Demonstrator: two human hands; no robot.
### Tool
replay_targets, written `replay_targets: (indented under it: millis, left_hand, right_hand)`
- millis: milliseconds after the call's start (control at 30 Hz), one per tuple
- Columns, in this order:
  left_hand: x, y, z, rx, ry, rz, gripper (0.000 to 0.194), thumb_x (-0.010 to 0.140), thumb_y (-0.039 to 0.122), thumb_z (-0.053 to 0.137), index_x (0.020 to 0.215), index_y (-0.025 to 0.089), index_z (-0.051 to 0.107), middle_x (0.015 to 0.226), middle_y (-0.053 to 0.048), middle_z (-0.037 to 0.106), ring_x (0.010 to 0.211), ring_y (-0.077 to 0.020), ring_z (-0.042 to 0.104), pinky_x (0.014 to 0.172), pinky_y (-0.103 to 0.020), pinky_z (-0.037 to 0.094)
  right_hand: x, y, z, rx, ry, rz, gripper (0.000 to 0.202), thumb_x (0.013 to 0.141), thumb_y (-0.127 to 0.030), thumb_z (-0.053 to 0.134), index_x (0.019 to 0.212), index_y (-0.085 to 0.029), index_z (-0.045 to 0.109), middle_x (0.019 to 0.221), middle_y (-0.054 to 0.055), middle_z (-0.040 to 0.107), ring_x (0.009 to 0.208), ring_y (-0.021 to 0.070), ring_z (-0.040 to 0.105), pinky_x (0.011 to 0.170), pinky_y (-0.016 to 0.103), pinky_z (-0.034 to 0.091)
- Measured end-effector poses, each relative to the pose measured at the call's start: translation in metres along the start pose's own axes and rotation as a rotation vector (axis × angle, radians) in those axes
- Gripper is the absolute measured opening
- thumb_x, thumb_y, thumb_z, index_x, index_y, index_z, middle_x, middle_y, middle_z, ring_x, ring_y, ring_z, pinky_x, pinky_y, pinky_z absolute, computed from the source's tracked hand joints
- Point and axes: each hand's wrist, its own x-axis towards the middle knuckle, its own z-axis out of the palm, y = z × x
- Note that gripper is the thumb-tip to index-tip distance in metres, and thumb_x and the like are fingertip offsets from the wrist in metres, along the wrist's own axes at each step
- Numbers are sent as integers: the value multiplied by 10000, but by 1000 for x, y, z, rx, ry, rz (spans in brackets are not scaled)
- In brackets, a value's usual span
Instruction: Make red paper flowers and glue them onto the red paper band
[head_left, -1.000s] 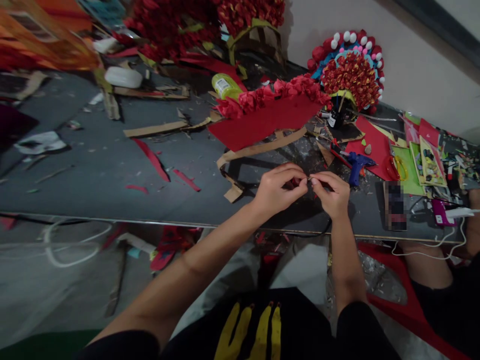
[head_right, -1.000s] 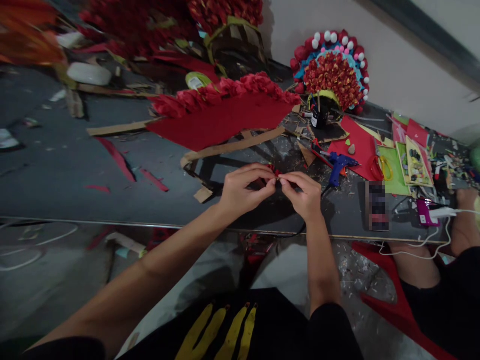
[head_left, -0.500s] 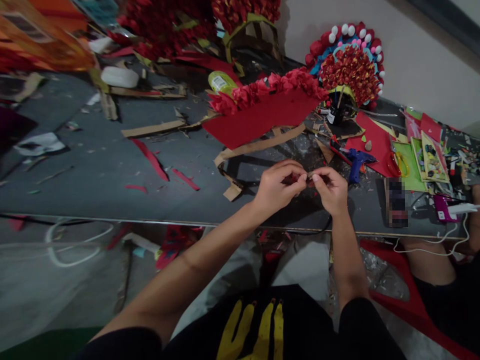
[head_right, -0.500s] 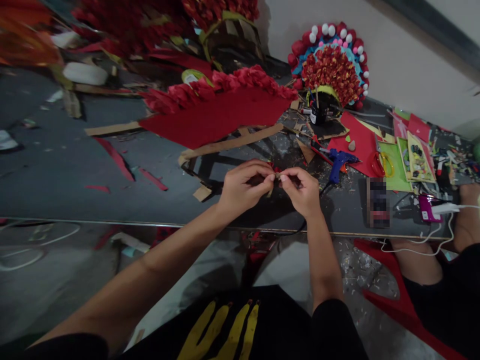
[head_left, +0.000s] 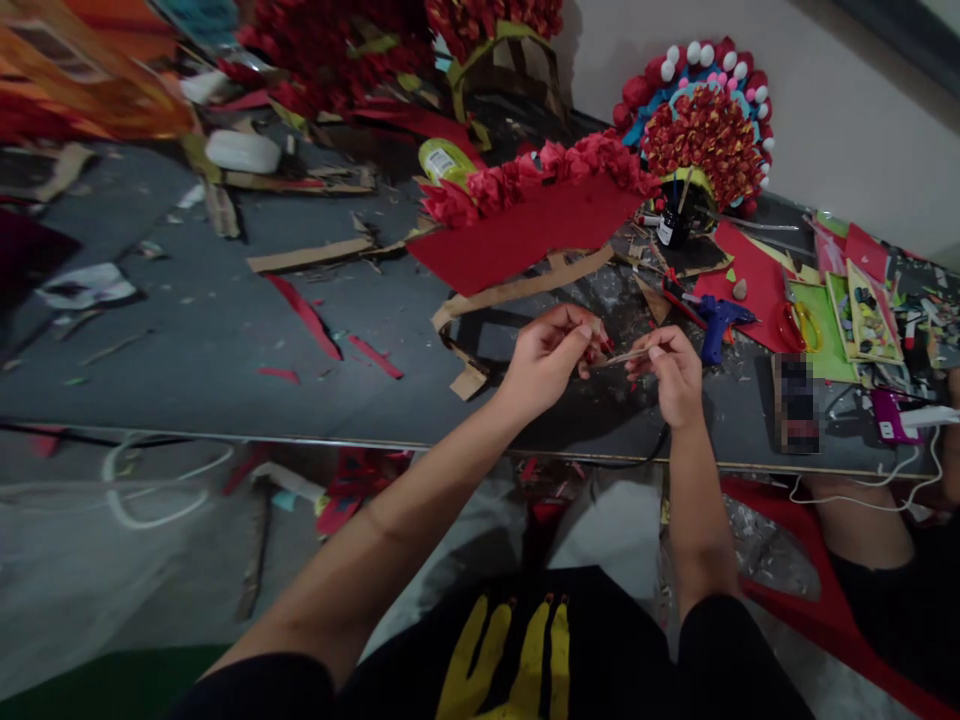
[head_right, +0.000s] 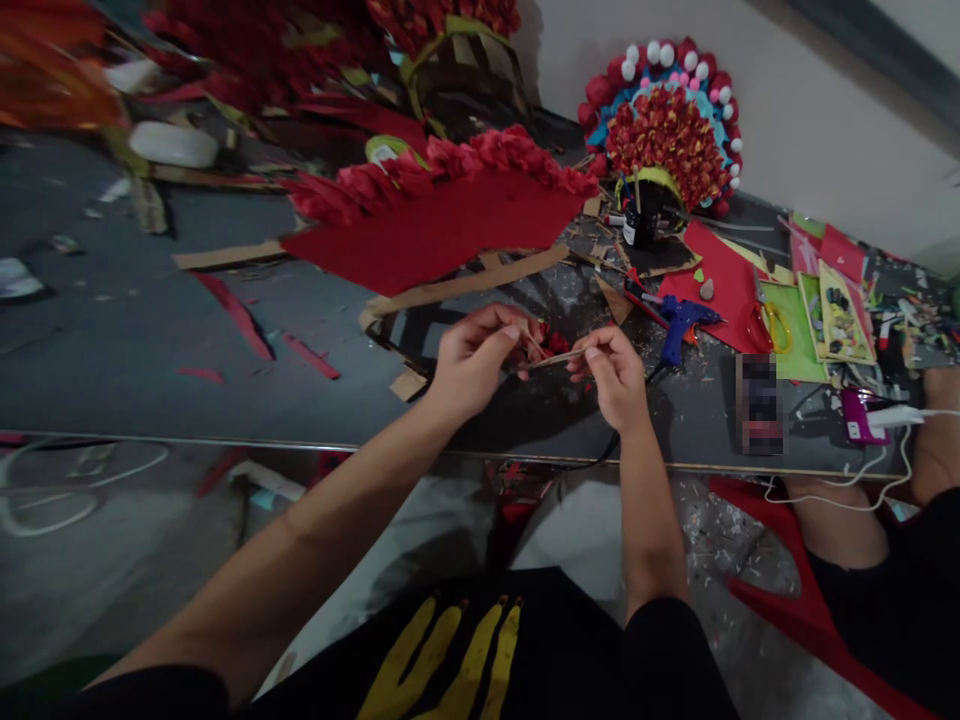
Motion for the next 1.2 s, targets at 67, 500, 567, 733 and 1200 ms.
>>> replay_targets:
  millis: [67,500,567,733,1200]
  left_hand:
    - [0,0,-1,-79,-18,2,198,729,323,609,650,168,515,706,-17,573,526,-100,538,382,-172,432]
    - [0,2,3,-164,-35,-16,352,764,489,634,759,186,454,509,51,519,375,-79,462,327,-163,378]
    - [0,0,3,-135,-44,-37,372,758,507,648,805,184,469,499,63,515,361,-72,444,323,-159,373]
    - [1,-3,1,-96,-68,-8,371,775,481,650,935,160,556,608,25,593,457,-78,517,385,-162,407]
    - [-3,-5,0,66,-22,47,341,816,476,601,907,149,637,810,-68,698,729,-147,632,693,-247,498]
  right_hand:
    - [1,2,-2,16,41,4,124,792,-326,562,760,-214,523,701,-45,590,538,65,571,457,166,480]
    - [9,4,-11,16,348,16,109,788,-325,489,778,-234,430,587,-73,501,428,55,447,375,146,341]
    - [8,4,-10,-2,307,40,133,789,-350,506,778,-235,440,576,-75,512,426,56,450,376,147,339]
    - [6,4,-8,-37,211,62,173,789,-386,533,751,-228,475,586,-65,529,450,62,466,392,161,357]
    - [3,-3,-1,-508,-3,19,248,820,-399,553,679,-197,526,577,-56,471,520,83,431,511,216,358]
